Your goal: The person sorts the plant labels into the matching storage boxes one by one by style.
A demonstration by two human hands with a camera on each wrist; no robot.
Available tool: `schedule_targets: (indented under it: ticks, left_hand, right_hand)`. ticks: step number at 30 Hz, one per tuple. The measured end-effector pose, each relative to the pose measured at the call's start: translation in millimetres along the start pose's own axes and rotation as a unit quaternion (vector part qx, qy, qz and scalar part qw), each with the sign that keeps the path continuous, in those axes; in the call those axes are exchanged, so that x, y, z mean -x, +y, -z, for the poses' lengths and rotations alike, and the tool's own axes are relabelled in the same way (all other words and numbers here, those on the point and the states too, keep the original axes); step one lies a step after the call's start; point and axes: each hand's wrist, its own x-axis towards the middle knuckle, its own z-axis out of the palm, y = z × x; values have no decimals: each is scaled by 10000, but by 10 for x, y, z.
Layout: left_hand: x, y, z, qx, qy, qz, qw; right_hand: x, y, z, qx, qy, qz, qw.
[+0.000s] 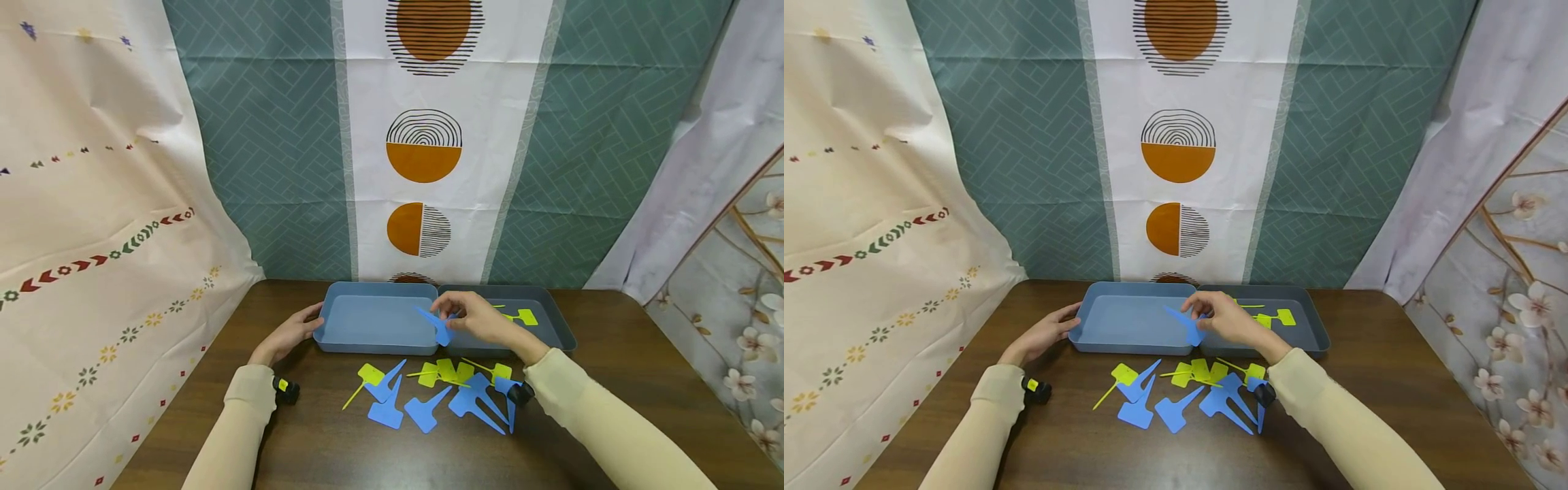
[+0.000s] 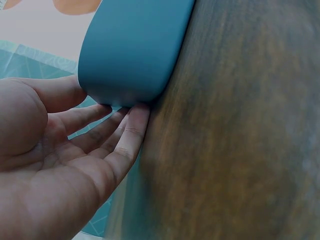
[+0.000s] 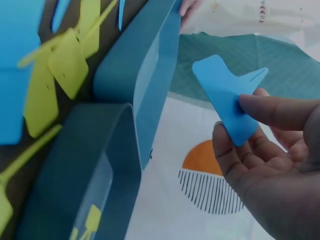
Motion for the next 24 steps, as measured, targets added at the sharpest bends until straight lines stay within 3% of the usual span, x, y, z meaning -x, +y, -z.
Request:
schedule_targets:
  ticks: [10, 24]
  left_hand:
    - [-3, 12, -16, 33, -1, 45, 10000]
    - [3, 22, -12, 27, -27, 2, 10000]
  right_hand:
    - [-384, 61, 29, 235, -28, -110, 9997]
    - [-714, 58, -42, 170, -85, -508, 9985]
